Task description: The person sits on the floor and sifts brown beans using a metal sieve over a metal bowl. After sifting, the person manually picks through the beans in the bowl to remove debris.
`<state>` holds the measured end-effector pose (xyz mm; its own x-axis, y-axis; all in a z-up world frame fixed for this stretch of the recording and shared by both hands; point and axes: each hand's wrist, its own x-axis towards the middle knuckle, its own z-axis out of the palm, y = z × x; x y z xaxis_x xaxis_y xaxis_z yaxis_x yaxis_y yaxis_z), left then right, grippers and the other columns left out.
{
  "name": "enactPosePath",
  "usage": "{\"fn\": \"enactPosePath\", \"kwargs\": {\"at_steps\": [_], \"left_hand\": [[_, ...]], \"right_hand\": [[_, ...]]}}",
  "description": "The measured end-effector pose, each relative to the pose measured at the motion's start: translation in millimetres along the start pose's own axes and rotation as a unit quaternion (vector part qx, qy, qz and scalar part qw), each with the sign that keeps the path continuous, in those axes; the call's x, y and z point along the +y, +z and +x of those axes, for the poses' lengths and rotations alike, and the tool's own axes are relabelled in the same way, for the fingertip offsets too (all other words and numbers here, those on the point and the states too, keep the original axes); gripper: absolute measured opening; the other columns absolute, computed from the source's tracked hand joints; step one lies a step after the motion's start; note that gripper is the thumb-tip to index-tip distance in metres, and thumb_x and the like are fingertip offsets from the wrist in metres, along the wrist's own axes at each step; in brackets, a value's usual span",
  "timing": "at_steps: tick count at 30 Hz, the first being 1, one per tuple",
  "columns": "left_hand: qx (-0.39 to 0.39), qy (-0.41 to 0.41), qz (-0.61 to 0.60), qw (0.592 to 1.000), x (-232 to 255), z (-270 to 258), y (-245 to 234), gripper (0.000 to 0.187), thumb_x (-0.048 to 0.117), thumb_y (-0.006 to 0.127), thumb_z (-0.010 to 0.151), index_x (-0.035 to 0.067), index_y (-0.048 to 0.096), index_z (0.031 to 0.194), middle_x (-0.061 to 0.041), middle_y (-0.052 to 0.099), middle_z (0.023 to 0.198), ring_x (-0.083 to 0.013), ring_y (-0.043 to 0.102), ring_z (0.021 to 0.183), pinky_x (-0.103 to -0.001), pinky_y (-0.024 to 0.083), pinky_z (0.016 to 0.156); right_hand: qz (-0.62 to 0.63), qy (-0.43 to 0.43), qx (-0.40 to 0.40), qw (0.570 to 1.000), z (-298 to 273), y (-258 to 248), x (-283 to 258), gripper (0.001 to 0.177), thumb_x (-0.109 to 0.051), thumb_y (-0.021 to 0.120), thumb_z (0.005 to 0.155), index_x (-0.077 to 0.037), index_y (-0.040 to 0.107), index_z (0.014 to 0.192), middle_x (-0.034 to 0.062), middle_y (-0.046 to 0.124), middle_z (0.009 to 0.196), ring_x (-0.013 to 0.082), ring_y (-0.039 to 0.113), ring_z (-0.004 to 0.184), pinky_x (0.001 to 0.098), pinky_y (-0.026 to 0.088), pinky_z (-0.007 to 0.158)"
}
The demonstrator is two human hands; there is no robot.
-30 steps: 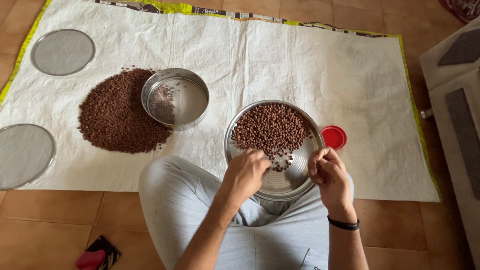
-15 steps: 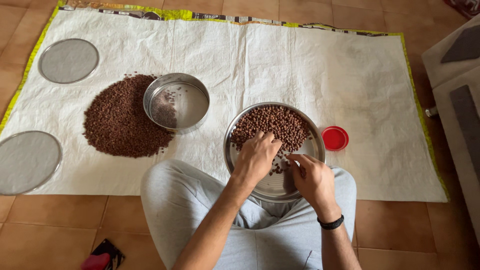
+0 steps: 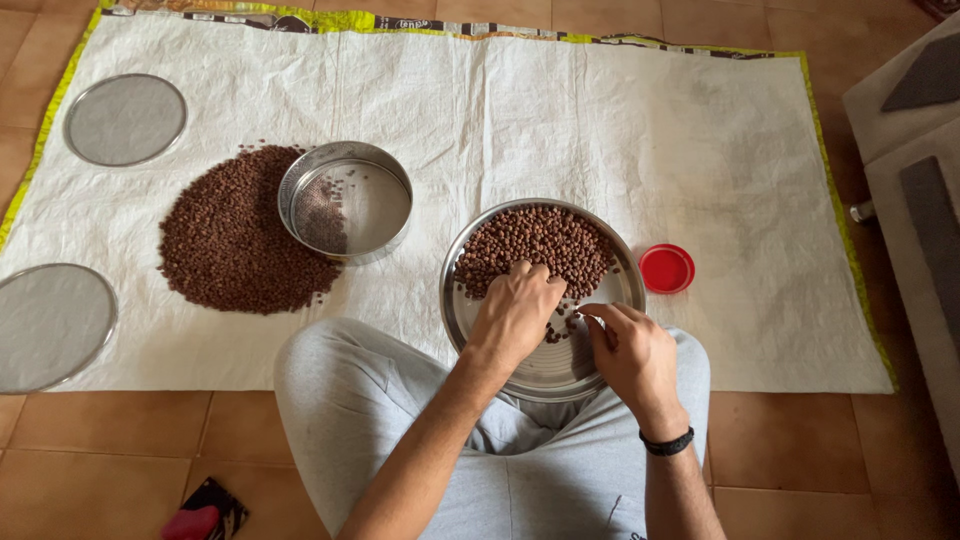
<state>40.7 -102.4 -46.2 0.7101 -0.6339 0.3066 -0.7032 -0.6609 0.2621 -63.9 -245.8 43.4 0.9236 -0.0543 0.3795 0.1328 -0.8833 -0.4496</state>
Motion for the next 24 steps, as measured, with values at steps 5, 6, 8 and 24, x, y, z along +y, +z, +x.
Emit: {"fn": "enactPosePath", "kwargs": {"at_steps": [5, 6, 8, 24], "left_hand": [[0.031, -0.04, -0.146, 0.988, 1.3, -3.4, -26.7, 0.01, -0.003, 0.062, 0.092, 0.005, 0.066, 0.088, -0.004, 0.062, 0.072, -0.0113, 0.052, 0.058, -0.026, 0.044, 0.046], [0.107, -0.037, -0.224, 0.968, 3.4, -10.0, -35.2, 0.004, 0.003, 0.064, 0.091, 0.007, 0.066, 0.089, -0.001, 0.06, 0.068, -0.0088, 0.048, 0.053, -0.025, 0.041, 0.044], [0.186, -0.091, -0.472, 0.857, 3.3, -16.2, -48.3, 0.004, 0.012, 0.061, 0.091, 0.009, 0.062, 0.088, 0.003, 0.052, 0.062, -0.0068, 0.039, 0.046, -0.024, 0.033, 0.039], [0.188, -0.053, -0.945, 0.261, 2.4, -56.3, -80.5, 0.024, 0.024, 0.041, 0.104, 0.014, 0.052, 0.084, 0.005, 0.037, 0.055, -0.0071, 0.025, 0.046, -0.026, 0.022, 0.041]], "right_hand": [[-0.013, 0.075, -0.027, 0.997, -3.1, -7.9, 3.6, 0.016, -0.011, 0.075, 0.086, -0.016, 0.079, 0.1, 0.0067, 0.065, 0.071, 0.0211, 0.058, 0.054, 0.0361, 0.046, 0.051], [-0.022, 0.087, -0.029, 0.996, -4.0, -9.9, 4.8, 0.016, -0.012, 0.076, 0.086, -0.016, 0.079, 0.1, 0.0074, 0.063, 0.069, 0.0216, 0.057, 0.053, 0.0365, 0.045, 0.051], [-0.034, 0.098, -0.028, 0.994, -3.3, -11.0, 6.8, 0.014, -0.013, 0.077, 0.086, -0.016, 0.08, 0.1, 0.0079, 0.062, 0.067, 0.0222, 0.056, 0.053, 0.0368, 0.045, 0.052], [-0.044, 0.003, -0.053, 0.998, 6.6, 4.9, -1.6, 0.01, -0.015, 0.069, 0.09, -0.015, 0.077, 0.097, 0.005, 0.076, 0.09, 0.0257, 0.072, 0.077, 0.038, 0.056, 0.063]]}}
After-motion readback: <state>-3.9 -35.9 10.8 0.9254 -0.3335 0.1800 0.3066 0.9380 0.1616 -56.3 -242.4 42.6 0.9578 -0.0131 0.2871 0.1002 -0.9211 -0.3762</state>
